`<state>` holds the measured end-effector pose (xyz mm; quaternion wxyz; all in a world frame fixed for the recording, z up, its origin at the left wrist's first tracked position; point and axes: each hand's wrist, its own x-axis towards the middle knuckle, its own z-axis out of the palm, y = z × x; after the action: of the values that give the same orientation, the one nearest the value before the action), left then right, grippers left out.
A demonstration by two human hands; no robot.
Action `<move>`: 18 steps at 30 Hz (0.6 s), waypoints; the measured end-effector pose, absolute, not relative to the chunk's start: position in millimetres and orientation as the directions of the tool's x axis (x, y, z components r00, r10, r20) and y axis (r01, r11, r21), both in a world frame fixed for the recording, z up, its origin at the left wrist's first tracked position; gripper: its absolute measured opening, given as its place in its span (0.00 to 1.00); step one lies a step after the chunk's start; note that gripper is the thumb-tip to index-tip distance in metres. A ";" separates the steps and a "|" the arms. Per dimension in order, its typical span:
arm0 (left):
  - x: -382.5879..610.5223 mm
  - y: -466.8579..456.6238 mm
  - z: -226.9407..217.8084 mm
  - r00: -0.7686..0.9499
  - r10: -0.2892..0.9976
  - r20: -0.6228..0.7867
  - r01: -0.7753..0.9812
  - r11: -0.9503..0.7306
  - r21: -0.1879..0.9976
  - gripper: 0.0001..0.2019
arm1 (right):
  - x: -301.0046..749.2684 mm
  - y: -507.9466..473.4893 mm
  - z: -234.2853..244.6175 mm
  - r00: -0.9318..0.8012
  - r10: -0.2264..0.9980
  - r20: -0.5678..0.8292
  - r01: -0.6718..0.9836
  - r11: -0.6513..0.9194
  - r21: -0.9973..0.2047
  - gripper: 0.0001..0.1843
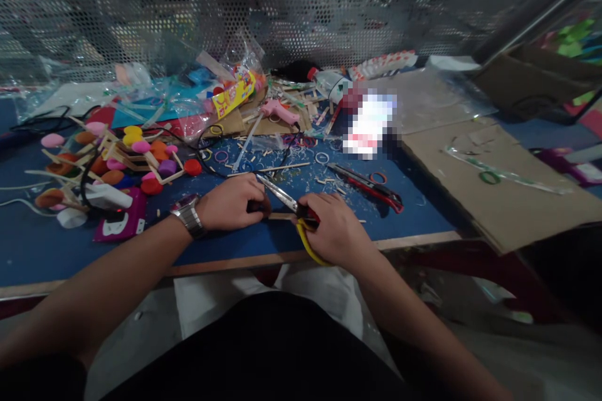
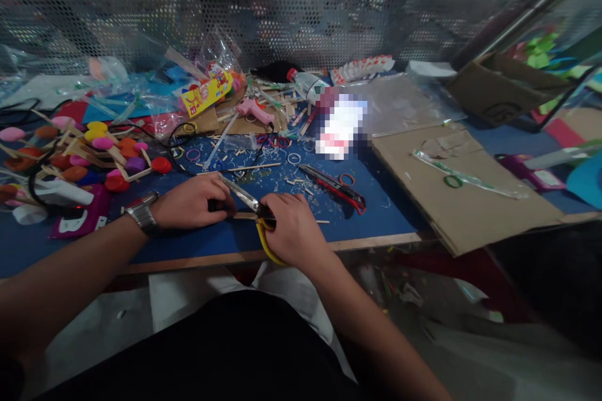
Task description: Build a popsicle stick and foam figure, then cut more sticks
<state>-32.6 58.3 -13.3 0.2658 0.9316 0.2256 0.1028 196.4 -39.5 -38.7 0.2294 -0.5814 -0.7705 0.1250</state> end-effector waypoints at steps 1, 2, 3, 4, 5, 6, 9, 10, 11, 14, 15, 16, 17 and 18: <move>-32.7 58.7 -13.4 0.877 0.476 0.069 0.367 -0.755 0.543 0.08 | 196.5 -39.3 -38.7 -0.218 0.953 0.208 0.838 0.292 -0.461 0.05; -32.8 59.0 -13.4 0.877 0.476 0.066 0.368 -0.753 0.546 0.08 | 196.5 -39.1 -38.7 -0.217 0.954 0.209 0.837 0.292 -0.462 0.05; -33.0 59.3 -13.4 0.877 0.476 0.063 0.368 -0.751 0.548 0.08 | 196.5 -38.9 -38.8 -0.216 0.954 0.210 0.837 0.292 -0.463 0.05; -33.1 59.6 -13.4 0.878 0.475 0.060 0.368 -0.749 0.551 0.08 | 196.5 -38.7 -38.8 -0.215 0.954 0.210 0.836 0.291 -0.464 0.05; -33.3 59.8 -13.3 0.879 0.474 0.056 0.367 -0.747 0.554 0.08 | 196.4 -38.4 -38.7 -0.215 0.954 0.211 0.835 0.291 -0.466 0.05; -33.4 60.1 -13.3 0.880 0.472 0.053 0.367 -0.746 0.556 0.07 | 196.4 -38.2 -38.6 -0.215 0.953 0.211 0.835 0.292 -0.467 0.04; -33.7 60.8 -13.2 0.882 0.468 0.046 0.366 -0.744 0.559 0.07 | 196.4 -37.8 -37.8 -0.217 0.953 0.210 0.831 0.293 -0.472 0.04; -33.8 61.1 -13.2 0.883 0.467 0.045 0.365 -0.745 0.559 0.07 | 196.5 -37.7 -37.6 -0.218 0.953 0.209 0.831 0.293 -0.473 0.04; -33.8 61.4 -13.0 0.884 0.465 0.044 0.364 -0.745 0.559 0.07 | 196.5 -37.7 -37.4 -0.219 0.953 0.208 0.830 0.294 -0.474 0.04; -34.4 62.8 -12.1 0.887 0.459 0.039 0.362 -0.747 0.557 0.07 | 196.7 -37.8 -37.4 -0.219 0.954 0.206 0.830 0.293 -0.474 0.05; -34.8 63.2 -11.6 0.888 0.458 0.035 0.364 -0.748 0.555 0.07 | 196.8 -37.8 -37.5 -0.219 0.954 0.205 0.831 0.292 -0.474 0.06; -35.4 63.6 -11.0 0.889 0.458 0.031 0.366 -0.749 0.552 0.07 | 196.7 -37.8 -37.7 -0.218 0.955 0.203 0.831 0.291 -0.474 0.06; -36.1 63.9 -10.2 0.889 0.457 0.026 0.369 -0.749 0.550 0.07 | 196.7 -37.7 -37.9 -0.217 0.955 0.201 0.832 0.289 -0.474 0.06; -36.8 64.0 -9.4 0.890 0.456 0.019 0.372 -0.750 0.547 0.06 | 196.6 -37.7 -38.0 -0.216 0.956 0.198 0.833 0.287 -0.473 0.06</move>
<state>-36.8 64.0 -9.4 0.2753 0.9323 0.2219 0.0757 196.6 -37.7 -38.0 0.2300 -0.5821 -0.7683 0.1336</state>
